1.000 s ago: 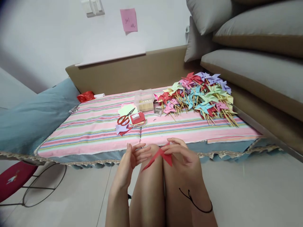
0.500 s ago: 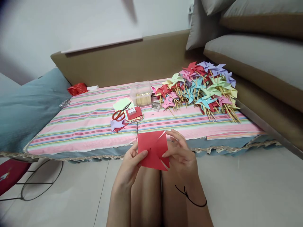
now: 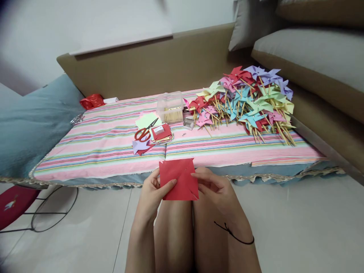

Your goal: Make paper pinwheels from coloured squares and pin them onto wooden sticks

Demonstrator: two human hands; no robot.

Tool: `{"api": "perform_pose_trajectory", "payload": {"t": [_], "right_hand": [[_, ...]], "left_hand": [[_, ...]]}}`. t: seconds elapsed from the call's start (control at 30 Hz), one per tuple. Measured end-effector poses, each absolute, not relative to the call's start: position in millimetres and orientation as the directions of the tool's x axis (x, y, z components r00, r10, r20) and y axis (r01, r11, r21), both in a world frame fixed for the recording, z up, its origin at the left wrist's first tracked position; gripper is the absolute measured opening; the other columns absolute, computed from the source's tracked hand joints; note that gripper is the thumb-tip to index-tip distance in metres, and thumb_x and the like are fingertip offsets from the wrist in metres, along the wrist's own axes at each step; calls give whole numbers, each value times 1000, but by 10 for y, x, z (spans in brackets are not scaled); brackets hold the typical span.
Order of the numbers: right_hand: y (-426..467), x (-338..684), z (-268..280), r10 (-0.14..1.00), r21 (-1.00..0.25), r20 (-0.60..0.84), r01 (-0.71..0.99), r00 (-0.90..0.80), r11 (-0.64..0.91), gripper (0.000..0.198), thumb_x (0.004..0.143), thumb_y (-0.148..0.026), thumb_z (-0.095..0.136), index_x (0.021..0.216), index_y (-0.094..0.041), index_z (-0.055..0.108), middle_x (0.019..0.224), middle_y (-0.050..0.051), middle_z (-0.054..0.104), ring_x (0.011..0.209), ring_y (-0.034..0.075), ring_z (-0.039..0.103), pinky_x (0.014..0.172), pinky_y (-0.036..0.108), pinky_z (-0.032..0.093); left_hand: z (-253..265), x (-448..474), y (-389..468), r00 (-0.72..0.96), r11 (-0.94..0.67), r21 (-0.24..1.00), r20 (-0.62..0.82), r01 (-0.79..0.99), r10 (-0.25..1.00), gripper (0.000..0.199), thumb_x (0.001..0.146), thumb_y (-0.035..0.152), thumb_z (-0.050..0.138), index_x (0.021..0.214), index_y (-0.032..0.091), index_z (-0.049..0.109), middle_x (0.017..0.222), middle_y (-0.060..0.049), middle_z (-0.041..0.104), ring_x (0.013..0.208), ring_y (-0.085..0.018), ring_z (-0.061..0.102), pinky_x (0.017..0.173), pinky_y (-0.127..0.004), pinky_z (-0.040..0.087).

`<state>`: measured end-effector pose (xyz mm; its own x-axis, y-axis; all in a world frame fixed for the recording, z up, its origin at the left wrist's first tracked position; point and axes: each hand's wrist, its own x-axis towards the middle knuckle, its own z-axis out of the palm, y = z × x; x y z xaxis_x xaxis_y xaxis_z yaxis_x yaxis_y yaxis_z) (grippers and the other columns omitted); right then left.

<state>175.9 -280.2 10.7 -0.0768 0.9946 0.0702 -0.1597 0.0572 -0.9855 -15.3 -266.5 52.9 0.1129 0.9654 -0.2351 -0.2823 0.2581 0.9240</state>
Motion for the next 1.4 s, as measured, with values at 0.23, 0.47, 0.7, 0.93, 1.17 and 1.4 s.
{"api": "perform_pose_trajectory", "payload": {"t": [0.23, 0.47, 0.7, 0.93, 1.17, 1.4], "right_hand": [[-2812, 1736, 124, 995, -997, 59, -47, -80, 55, 15, 78, -33, 73, 92, -30, 78, 97, 4, 76, 92, 24, 70, 83, 39, 59], [-2796, 1632, 220, 987, -991, 134, -3, -85, 134, 7, 76, -32, 74, 81, -28, 78, 84, 3, 75, 82, 22, 70, 75, 35, 58], [-2815, 1646, 278, 985, -988, 152, 24, -77, 154, 9, 75, -35, 75, 78, -28, 78, 83, 5, 74, 81, 22, 67, 74, 35, 57], [-2837, 1696, 307, 996, -998, 64, -14, -57, 64, 11, 76, -35, 73, 78, -25, 77, 83, 5, 74, 83, 22, 67, 78, 35, 56], [-2848, 1505, 342, 995, -979, -71, -198, 74, -55, 17, 71, -31, 78, 83, -24, 69, 82, 1, 70, 77, 18, 67, 66, 28, 55], [-2852, 1351, 360, 978, -978, -48, -210, 202, -5, 23, 71, -30, 79, 89, -25, 66, 79, 1, 69, 74, 17, 66, 63, 27, 54]], "left_hand": [[517, -169, -2666, 34, 254, 923, -256, -288, 966, 38, 66, 26, 79, 101, 15, 67, 100, -9, 74, 82, -20, 70, 72, -28, 54], [460, -160, -2681, 24, 260, 913, -266, -315, 964, 39, 65, 27, 80, 99, 14, 66, 102, -9, 74, 83, -20, 70, 72, -28, 54], [540, -150, -2722, 68, 254, 931, -244, -263, 967, 35, 69, 28, 78, 98, 15, 65, 88, -7, 74, 75, -17, 68, 66, -26, 52], [634, -163, -2765, 138, 270, 944, -246, -192, 959, 36, 68, 22, 77, 101, 18, 64, 89, -6, 74, 75, -18, 68, 67, -26, 52], [567, -90, -2753, 105, 178, 967, -161, -181, 981, 40, 67, 16, 75, 104, 16, 64, 96, -7, 73, 84, -20, 68, 73, -28, 53], [582, -84, -2765, 105, 182, 961, -163, -208, 981, 42, 66, 16, 77, 106, 17, 64, 103, -6, 72, 92, -21, 67, 76, -27, 53]]}}
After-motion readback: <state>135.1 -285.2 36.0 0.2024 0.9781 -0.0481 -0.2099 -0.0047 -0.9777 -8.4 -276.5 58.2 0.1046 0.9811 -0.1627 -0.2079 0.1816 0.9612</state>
